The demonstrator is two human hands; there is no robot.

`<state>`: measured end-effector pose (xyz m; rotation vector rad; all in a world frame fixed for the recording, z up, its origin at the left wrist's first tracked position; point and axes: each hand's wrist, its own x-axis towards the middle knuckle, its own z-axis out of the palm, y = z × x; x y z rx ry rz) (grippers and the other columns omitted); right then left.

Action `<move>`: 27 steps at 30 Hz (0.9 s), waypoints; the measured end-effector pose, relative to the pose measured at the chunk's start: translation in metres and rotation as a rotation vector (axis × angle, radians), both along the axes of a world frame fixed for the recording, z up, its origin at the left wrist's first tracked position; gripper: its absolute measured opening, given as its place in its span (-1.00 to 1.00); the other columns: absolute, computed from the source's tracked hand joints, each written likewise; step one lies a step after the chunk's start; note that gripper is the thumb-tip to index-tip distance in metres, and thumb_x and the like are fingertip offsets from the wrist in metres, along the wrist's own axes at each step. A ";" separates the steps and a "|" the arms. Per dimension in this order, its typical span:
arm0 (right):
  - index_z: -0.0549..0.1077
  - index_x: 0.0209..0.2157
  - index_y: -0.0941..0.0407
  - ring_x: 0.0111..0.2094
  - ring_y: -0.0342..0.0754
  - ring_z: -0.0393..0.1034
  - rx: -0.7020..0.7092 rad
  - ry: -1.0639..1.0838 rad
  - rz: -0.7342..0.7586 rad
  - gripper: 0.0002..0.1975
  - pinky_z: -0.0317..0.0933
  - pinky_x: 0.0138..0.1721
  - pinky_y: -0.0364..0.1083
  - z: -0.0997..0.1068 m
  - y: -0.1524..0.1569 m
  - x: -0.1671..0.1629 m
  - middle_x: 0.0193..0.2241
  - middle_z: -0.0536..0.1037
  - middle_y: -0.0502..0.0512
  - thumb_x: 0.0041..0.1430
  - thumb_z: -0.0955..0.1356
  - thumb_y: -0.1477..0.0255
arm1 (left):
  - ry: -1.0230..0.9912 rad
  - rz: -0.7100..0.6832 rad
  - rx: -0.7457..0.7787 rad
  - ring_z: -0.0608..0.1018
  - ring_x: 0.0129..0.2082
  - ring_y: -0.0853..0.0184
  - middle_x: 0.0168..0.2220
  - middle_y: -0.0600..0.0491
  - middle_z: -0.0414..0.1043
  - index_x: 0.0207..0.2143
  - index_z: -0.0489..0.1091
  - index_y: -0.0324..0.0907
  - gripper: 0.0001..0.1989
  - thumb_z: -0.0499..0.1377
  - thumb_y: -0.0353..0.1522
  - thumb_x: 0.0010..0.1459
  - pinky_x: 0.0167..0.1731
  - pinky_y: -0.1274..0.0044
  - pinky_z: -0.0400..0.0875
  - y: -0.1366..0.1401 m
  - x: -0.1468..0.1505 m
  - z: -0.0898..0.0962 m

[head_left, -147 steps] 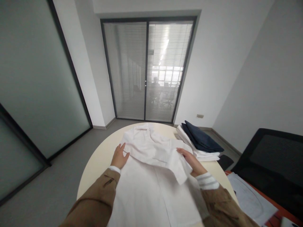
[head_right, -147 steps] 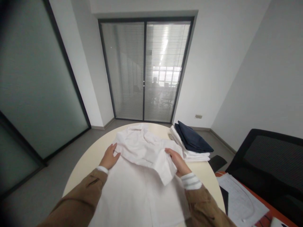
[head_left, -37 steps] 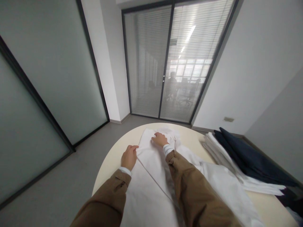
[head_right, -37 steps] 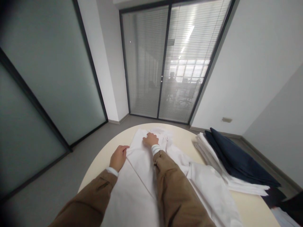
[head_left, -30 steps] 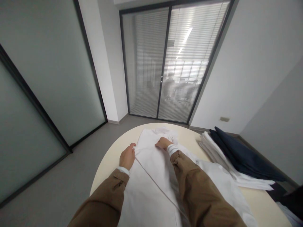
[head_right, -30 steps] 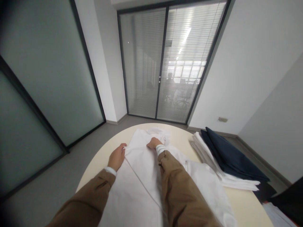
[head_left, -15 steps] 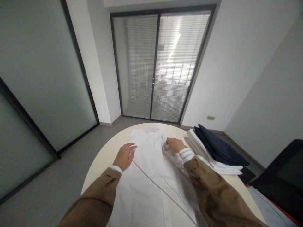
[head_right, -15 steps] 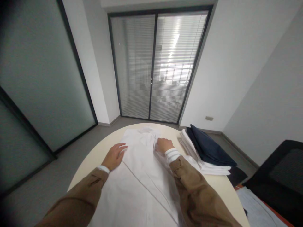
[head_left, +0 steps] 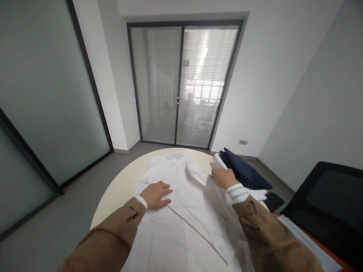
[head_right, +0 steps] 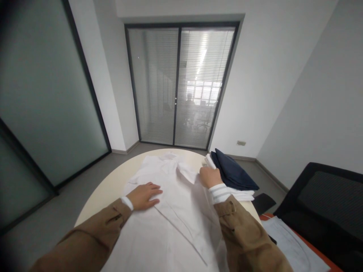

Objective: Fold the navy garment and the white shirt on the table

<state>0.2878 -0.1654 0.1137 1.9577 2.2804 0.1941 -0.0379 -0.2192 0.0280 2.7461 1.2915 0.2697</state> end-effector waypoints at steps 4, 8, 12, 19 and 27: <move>0.53 -0.16 0.24 -0.16 0.15 0.50 0.031 0.301 0.050 -0.75 0.27 -0.14 0.02 0.030 0.005 0.004 -0.19 0.57 0.38 0.23 0.26 0.46 | -0.093 0.008 -0.076 0.36 0.12 0.08 0.16 -0.10 0.34 0.14 0.36 -0.10 -0.52 0.08 -0.11 0.25 0.12 0.26 0.25 -0.009 0.027 0.000; 0.51 -0.12 0.17 -0.31 -0.07 0.43 0.055 0.846 0.221 -0.72 0.25 -0.28 -0.14 0.049 0.009 -0.002 -0.29 0.56 0.16 0.19 0.32 0.33 | -0.370 0.001 -0.310 0.30 0.21 0.09 0.20 -0.17 0.29 0.21 0.28 -0.17 -0.42 0.05 -0.04 0.27 0.22 0.23 0.11 -0.017 0.046 -0.004; 0.41 0.02 0.12 -0.39 -0.15 0.38 -0.004 1.275 0.231 -0.56 0.25 -0.39 -0.19 0.042 0.010 -0.019 -0.25 0.54 0.09 0.15 0.36 0.22 | -0.884 -0.092 -0.756 0.32 0.22 0.14 0.26 -0.27 0.19 0.40 -0.30 -0.19 -0.10 0.09 0.01 0.24 0.23 0.23 0.10 -0.024 0.071 -0.004; 0.37 0.01 0.09 -0.08 -0.08 0.42 -0.170 1.532 0.286 -0.56 0.30 -0.05 -0.07 0.015 0.002 -0.038 0.02 0.48 0.17 0.06 0.41 0.42 | -1.266 -0.096 -0.902 0.50 0.02 0.05 0.02 -0.23 0.45 0.20 0.20 -0.26 -0.15 0.36 -0.02 -0.03 0.11 0.21 0.28 -0.030 0.118 -0.002; 0.35 0.00 0.03 -0.05 -0.04 0.44 -0.201 1.581 0.286 -0.61 0.29 0.04 0.05 0.007 -0.007 -0.020 0.09 0.39 0.16 0.10 0.34 0.38 | -1.591 0.050 -0.752 0.44 0.11 0.06 0.05 -0.13 0.47 0.09 0.38 -0.23 -0.43 0.26 -0.10 0.12 0.17 0.28 0.23 -0.045 0.110 0.039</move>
